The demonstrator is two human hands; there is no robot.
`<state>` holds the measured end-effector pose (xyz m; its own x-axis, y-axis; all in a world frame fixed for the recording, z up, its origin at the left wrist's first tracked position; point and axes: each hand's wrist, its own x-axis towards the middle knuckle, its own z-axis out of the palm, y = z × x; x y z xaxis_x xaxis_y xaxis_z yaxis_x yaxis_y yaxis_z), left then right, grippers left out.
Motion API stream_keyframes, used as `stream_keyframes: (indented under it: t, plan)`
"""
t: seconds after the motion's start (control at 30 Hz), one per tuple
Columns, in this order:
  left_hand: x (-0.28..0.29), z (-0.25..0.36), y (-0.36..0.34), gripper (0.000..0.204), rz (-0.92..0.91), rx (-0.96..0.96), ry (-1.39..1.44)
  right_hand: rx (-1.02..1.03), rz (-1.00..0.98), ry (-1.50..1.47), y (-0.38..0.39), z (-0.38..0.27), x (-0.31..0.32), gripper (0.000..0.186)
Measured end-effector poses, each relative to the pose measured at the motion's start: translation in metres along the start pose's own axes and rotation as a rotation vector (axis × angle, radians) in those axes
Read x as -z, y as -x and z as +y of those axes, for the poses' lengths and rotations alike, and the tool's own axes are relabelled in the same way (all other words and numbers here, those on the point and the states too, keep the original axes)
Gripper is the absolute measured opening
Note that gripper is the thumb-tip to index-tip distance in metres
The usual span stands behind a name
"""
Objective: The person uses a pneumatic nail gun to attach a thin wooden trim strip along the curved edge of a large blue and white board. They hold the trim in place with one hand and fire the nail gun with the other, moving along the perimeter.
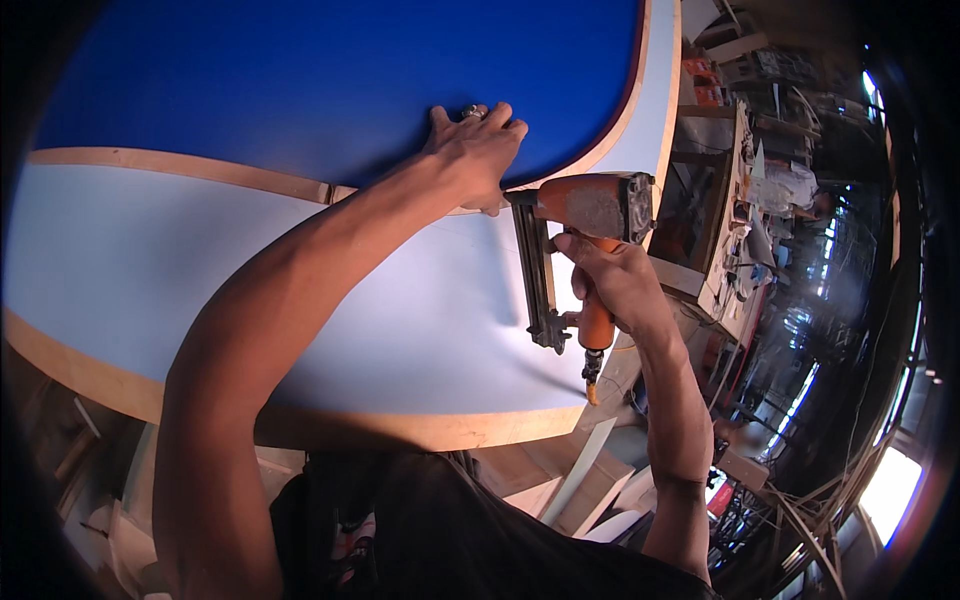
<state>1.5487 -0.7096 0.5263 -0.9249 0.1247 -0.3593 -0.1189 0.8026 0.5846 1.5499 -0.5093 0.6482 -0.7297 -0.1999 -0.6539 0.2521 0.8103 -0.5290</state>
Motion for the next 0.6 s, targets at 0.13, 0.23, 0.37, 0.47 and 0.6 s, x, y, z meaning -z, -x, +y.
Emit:
stream_keyframes:
  t: [0.13,0.23,0.37,0.47,0.6]
  plan:
    - [0.000,0.008,-0.004,0.109,-0.027,-0.018,-0.005,0.005,0.055,-0.057,0.005,0.012,0.003,0.034]
    - [0.001,0.002,-0.002,0.109,-0.030,0.000,-0.008,-0.009,0.029,-0.010,0.003,0.009,0.001,0.033]
    - [-0.001,0.001,0.000,0.109,-0.029,-0.012,-0.003,0.022,0.032,0.024,0.005,0.010,-0.002,0.032]
    - [0.000,0.001,0.002,0.108,-0.020,-0.016,-0.012,0.036,0.020,0.049,0.005,0.007,-0.003,0.029]
    - [-0.003,-0.003,0.000,0.111,0.008,-0.019,-0.027,0.043,0.016,-0.040,0.006,0.004,-0.005,0.025]
